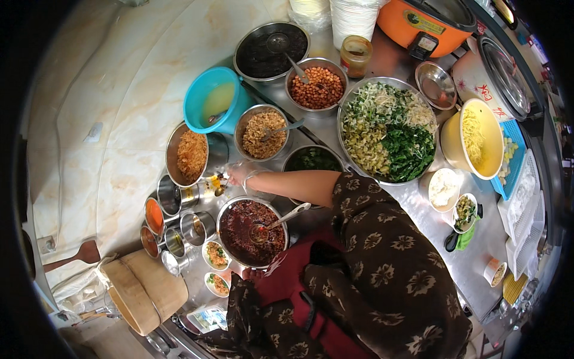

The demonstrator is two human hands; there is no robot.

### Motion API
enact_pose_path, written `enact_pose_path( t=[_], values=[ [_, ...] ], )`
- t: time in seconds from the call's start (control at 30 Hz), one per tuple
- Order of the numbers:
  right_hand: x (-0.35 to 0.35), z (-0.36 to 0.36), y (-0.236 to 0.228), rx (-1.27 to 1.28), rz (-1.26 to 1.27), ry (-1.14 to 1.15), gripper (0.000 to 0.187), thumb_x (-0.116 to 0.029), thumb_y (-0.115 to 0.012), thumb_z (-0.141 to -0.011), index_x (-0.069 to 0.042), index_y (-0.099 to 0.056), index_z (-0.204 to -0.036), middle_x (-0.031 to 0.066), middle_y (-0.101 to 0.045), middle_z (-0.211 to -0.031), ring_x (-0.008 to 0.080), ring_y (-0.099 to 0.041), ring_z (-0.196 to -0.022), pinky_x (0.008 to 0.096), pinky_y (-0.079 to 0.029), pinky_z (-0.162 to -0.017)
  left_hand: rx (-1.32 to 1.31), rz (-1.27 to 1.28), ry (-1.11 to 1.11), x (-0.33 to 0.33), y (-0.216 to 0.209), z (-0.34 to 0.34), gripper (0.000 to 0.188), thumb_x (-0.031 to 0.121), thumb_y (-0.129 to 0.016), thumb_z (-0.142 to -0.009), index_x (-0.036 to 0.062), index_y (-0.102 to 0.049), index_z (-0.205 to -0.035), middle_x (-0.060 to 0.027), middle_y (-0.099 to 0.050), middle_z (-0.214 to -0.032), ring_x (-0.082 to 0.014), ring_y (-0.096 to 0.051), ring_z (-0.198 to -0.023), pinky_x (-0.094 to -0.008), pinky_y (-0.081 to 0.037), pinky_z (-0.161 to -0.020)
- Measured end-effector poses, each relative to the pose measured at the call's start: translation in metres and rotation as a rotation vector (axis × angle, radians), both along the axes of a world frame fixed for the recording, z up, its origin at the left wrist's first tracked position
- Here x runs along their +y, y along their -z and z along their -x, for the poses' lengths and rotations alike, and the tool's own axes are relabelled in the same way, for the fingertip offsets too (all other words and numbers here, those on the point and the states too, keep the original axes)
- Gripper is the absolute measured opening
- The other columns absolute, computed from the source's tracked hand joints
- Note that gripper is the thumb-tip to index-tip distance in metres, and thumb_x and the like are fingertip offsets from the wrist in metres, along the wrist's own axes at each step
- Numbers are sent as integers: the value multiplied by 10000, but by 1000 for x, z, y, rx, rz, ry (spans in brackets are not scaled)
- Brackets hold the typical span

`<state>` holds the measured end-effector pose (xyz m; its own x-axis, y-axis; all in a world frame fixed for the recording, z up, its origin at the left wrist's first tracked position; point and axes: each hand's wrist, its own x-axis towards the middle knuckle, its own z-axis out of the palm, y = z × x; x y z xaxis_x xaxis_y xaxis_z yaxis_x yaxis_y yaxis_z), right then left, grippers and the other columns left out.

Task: The person assembles two noodle bowls by adding noodles, chopped green onions, and various sauces and seasonings from multiple containers. The person uses spoons and chopsticks to transfer ingredients and then places the finished bowls on the counter.

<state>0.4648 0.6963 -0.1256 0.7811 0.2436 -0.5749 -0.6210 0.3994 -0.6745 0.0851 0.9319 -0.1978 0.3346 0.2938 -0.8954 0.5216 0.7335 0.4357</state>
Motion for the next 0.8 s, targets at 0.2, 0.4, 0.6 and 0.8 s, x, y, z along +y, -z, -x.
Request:
enact_pose_path(
  t=[0.2, 0.4, 0.6, 0.8],
  values=[
    [-8, 10, -8, -45, 127, -5, 268, -210, -617, -921, 43, -596, -836, 158, -656, -671, 198, -605, -518, 307, -490, -441, -48, 0, -61, -5, 15, 8, 293, 387, -625, -861, 164, -521, -1021, 15, -550, -966, -161, -516, -858, -355, -437, -738],
    [1, -4, -15, 5, 173, -86, 366, -339, -591, -911, 16, -607, -823, 123, -653, -630, 205, -640, -549, 330, -512, -500, 30, -8, -74, -21, -12, -12, 220, 362, -604, -872, 180, -520, -963, 33, -547, -937, -154, -508, -790, -312, -434, -677],
    [-8, -15, -48, -109, 409, -98, 431, -350, -607, -912, 16, -616, -685, 93, -634, -594, 146, -618, -501, 289, -488, -469, -38, 10, -45, -34, -32, -19, 233, 338, -585, -899, 157, -503, -1021, -5, -550, -995, -177, -534, -834, -328, -464, -705],
    [-9, -21, -61, -224, 575, -125, 492, -441, -590, -885, -30, -644, -621, 125, -631, -579, 266, -641, -568, 411, -514, -628, -67, -6, -39, -39, -32, -20, 262, 329, -579, -915, 141, -483, -1070, -35, -545, -1041, -200, -548, -884, -352, -482, -741]
  ],
)
